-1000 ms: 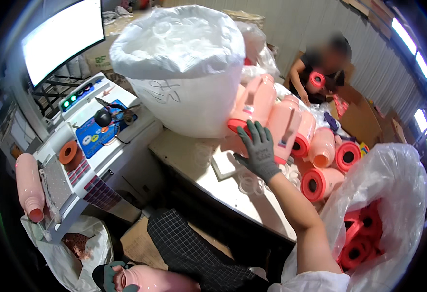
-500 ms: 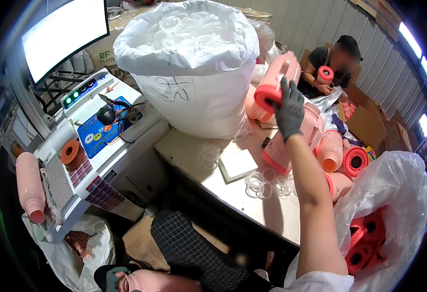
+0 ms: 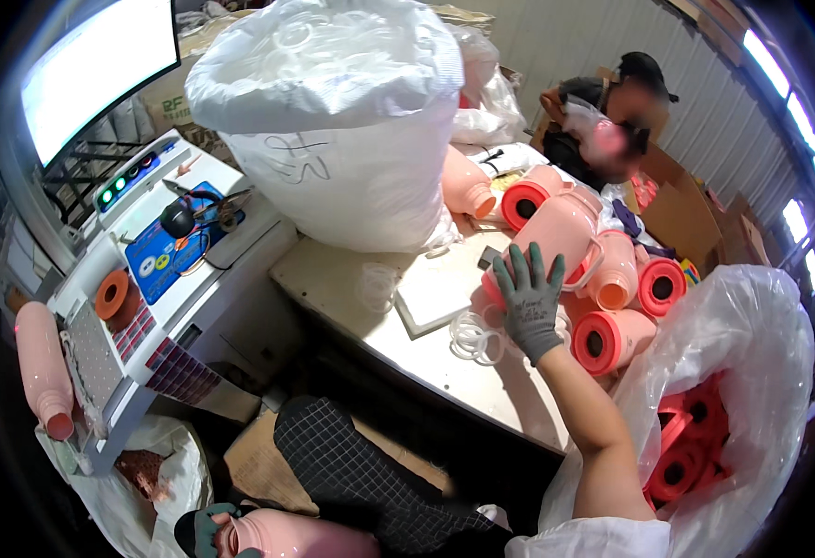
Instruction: The person sits on the floor and repeatedly picks up pink plastic containers, applies a label from a dispenser to each container, and places the labeled containers into a plastic bag. A coworker is visible in the background performing similar tasks.
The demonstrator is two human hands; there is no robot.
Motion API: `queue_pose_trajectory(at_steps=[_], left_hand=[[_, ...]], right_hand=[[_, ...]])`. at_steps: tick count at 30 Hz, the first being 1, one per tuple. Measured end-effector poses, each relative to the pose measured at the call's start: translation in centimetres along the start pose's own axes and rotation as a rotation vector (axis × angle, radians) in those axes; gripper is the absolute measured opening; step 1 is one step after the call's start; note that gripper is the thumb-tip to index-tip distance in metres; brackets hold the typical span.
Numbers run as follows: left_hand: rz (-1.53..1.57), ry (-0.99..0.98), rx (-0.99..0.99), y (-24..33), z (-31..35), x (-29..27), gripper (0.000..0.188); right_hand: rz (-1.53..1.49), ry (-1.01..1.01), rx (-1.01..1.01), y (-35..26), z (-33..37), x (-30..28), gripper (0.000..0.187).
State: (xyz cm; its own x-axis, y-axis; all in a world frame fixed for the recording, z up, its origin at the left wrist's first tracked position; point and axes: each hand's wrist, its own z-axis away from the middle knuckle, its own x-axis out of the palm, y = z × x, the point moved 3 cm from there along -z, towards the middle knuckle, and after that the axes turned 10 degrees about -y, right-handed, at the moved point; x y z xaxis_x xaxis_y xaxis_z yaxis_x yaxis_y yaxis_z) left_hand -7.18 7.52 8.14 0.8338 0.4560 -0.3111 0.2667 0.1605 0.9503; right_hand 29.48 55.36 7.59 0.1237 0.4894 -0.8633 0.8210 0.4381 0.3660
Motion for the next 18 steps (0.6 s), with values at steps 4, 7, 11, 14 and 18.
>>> queue_pose_trajectory(at_steps=[4, 7, 11, 14, 18], left_hand=[[-0.023, 0.003, 0.009, 0.0, -0.1, -0.2, 0.068], [-0.010, 0.031, 0.029, 0.9, 0.1, 0.6, 0.069], [-0.030, 0.006, -0.054, 1.4, -0.1, 0.8, 0.067], [-0.048, -0.001, 0.031, 2.2, 0.0, 0.9, 0.064], [-0.053, 0.040, -0.004, 1.8, 0.3, 1.1, 0.066]], right_hand=[[-0.062, 0.157, 0.107, 3.3, -1.3, -3.2, 0.078], [-0.232, 0.437, -0.025, 7.1, -3.5, -4.9, 0.072], [-0.106, 0.491, 0.006, 8.9, -11.3, -7.1, 0.067], [-0.420, 0.549, 0.026, 4.4, -13.9, -7.3, 0.060], [-0.764, 0.223, -0.223, -7.9, -7.1, -1.4, 0.053]])
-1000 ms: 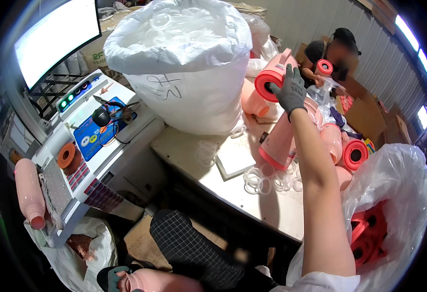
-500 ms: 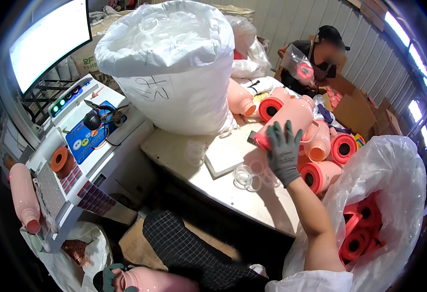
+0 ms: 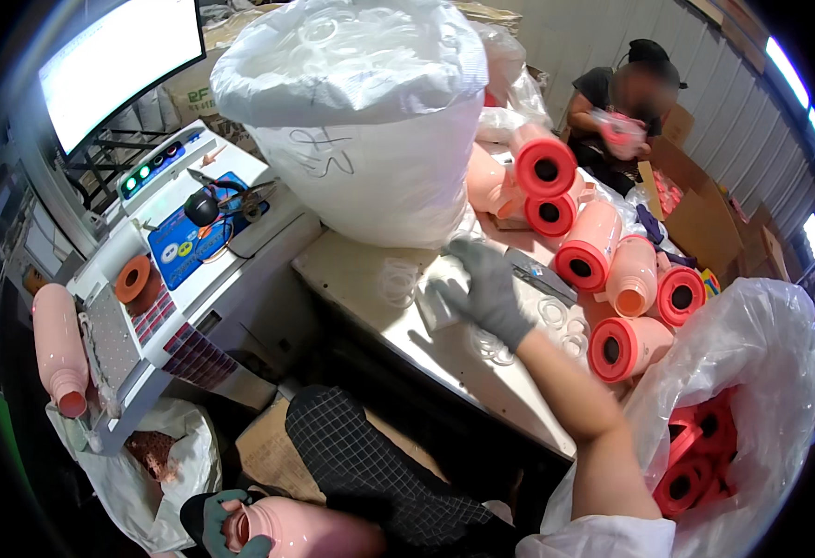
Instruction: The person sits on the floor and repeatedly picks up pink plastic containers, applies a label from a dispenser to each container, and places the labeled containers into a plastic bag. A coworker is visible in the background performing similar tasks.
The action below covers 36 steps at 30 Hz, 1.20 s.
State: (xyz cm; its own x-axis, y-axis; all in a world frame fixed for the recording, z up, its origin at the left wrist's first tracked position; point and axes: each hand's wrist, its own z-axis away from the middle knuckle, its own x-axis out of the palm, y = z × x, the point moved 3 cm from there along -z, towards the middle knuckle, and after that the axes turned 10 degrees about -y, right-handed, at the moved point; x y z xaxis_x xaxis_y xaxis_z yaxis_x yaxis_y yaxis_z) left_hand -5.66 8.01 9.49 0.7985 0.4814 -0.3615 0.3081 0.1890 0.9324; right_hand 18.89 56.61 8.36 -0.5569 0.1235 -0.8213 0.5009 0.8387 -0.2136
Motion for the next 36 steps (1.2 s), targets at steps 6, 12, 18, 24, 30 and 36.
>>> queue_pose_trajectory(at_steps=[6, 12, 18, 24, 30, 36], left_hand=[[-0.036, -0.003, -0.121, 0.9, 0.4, -0.4, 0.064], [0.013, -0.011, -0.102, -0.3, 0.2, -0.6, 0.064], [0.041, -0.203, -0.103, 0.8, -0.4, -1.2, 0.071], [0.071, -0.493, -0.224, -3.3, 0.4, -5.2, 0.089], [-0.533, -0.688, 0.331, -6.2, -2.9, -6.2, 0.067], [-0.277, -0.195, 0.230, -1.1, -1.9, -3.8, 0.044]], right_hand=[[0.263, -0.198, 0.271, 0.3, 5.9, 4.6, 0.068], [0.353, 0.125, 0.185, 4.9, 2.3, 0.7, 0.067], [0.527, 0.119, 0.387, 10.7, 1.2, -1.9, 0.067], [0.129, 0.063, 0.105, -3.0, 7.7, -2.5, 0.057], [0.049, 0.345, 0.271, -3.1, 15.2, -19.8, 0.046], [0.657, 0.839, 1.075, 0.6, 37.8, -30.1, 0.060]])
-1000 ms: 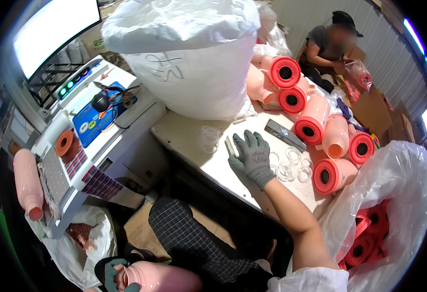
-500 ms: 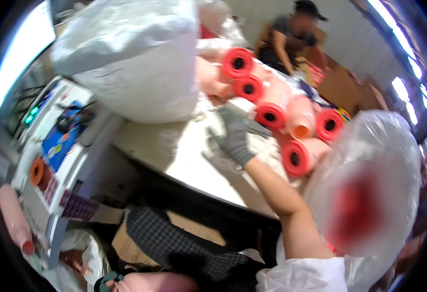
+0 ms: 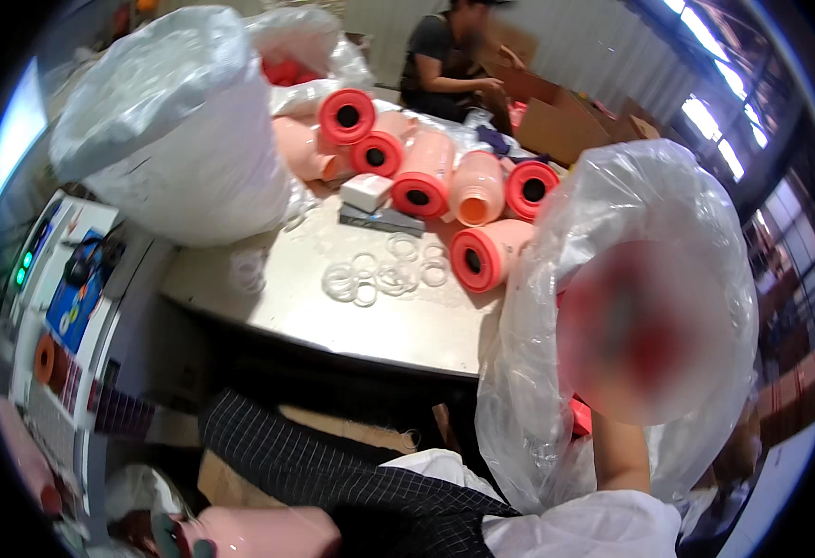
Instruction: The person sits on the floor and repeatedly picks up pink plastic containers, applies a label from a dispenser to each container, and places the labeled containers into a plastic bag. A coworker is visible in the background performing similar tasks.
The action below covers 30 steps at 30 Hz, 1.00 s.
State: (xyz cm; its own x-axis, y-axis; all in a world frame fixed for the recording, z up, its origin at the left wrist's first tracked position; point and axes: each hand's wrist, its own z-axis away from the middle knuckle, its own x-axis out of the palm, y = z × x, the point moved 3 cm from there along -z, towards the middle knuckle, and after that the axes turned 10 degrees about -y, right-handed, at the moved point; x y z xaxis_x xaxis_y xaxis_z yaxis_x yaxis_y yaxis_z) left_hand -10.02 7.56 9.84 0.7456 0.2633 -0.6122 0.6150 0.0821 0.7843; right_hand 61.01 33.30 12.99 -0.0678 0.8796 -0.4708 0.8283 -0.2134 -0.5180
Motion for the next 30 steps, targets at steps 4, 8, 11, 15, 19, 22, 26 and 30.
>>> queue_pose_trajectory(at_steps=[4, 8, 11, 15, 19, 22, 26, 30], left_hand=[[0.390, 0.105, -0.225, -4.6, 1.4, -0.6, 0.043], [0.699, 0.195, -0.199, -8.8, 4.4, -1.1, 0.042], [0.311, 0.346, -0.122, -7.6, 6.4, 2.0, 0.062], [0.259, 0.443, -0.121, -10.1, 6.2, 6.9, 0.035], [0.703, 0.535, -0.138, -9.0, 6.1, 8.2, 0.035], [0.777, 0.616, -0.132, -7.1, 6.4, 7.9, 0.030], [0.914, 0.576, -0.056, -5.3, 7.5, 7.3, 0.030], [0.644, 0.505, -0.168, -5.0, 7.5, 8.2, 0.025]], right_hand=[[0.431, -0.285, 0.159, 13.8, 5.1, -2.1, 0.079], [0.187, -0.257, -0.104, 4.1, 2.9, -1.4, 0.060], [0.107, -0.175, -0.595, -9.0, 2.0, -4.4, 0.063], [-0.666, -0.829, -0.237, -19.9, 8.3, -0.3, 0.053], [-1.013, -1.213, -0.563, -33.0, 24.3, 3.7, 0.053], [-1.401, -1.266, -0.965, -40.1, 28.6, -1.2, 0.061], [-1.457, -1.318, -1.099, -40.6, 29.7, -1.6, 0.064], [-1.453, -1.215, -1.246, -40.1, 29.9, -1.4, 0.071]])
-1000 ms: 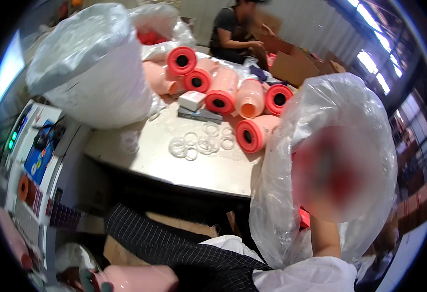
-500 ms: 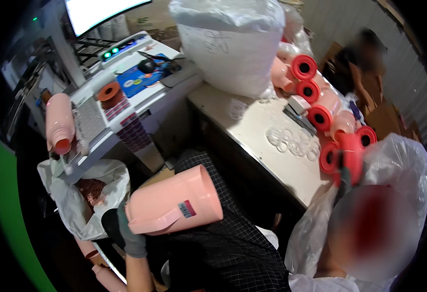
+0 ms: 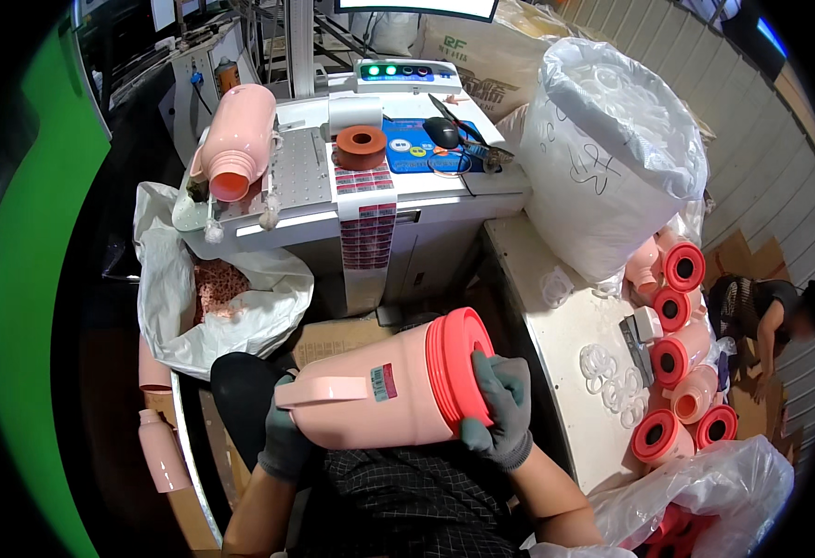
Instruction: The person sits on the floor and repeatedly picks up pink plastic containers, applies a label from a dispenser to each container, and places the labeled containers into a plastic bag. A coworker is visible in the background performing similar tasks.
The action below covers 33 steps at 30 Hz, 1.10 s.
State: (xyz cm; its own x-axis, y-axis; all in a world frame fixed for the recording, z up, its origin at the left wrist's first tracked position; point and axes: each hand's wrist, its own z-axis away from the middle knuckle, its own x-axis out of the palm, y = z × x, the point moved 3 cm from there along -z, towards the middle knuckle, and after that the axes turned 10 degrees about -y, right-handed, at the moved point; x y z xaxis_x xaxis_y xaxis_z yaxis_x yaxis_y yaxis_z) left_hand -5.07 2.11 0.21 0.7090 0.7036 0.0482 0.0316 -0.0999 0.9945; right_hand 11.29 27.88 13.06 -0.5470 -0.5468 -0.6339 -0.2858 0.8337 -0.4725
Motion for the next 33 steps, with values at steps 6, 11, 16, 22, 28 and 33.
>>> queue_pose_trajectory(at_steps=[6, 11, 16, 22, 28, 33], left_hand=[[-0.645, -0.194, 0.325, 1.8, -0.5, 1.5, 0.032], [-0.057, 0.151, 0.003, -1.3, -0.2, 0.6, 0.013], [-0.355, 0.184, 0.246, 4.8, -1.5, 2.1, 0.014], [-0.093, -0.052, 0.427, 16.2, -1.8, 9.1, 0.034], [-0.475, -0.301, 0.918, 13.3, -3.9, 10.2, 0.080], [-0.569, -0.230, 0.384, 11.1, -4.0, 8.9, 0.079]], right_hand=[[0.014, -0.056, -0.037, -0.9, 2.0, -0.7, 0.078], [-0.034, 0.004, 0.097, -1.5, 2.3, 0.2, 0.064], [-0.118, 0.085, 0.306, 0.0, 3.7, -0.5, 0.068], [-0.532, -0.040, 0.726, 5.5, 5.6, -1.3, 0.045], [-1.152, 0.715, 0.574, 12.7, 15.5, -8.1, 0.045], [-1.055, 1.309, 0.364, 17.3, 18.4, -25.4, 0.055]])
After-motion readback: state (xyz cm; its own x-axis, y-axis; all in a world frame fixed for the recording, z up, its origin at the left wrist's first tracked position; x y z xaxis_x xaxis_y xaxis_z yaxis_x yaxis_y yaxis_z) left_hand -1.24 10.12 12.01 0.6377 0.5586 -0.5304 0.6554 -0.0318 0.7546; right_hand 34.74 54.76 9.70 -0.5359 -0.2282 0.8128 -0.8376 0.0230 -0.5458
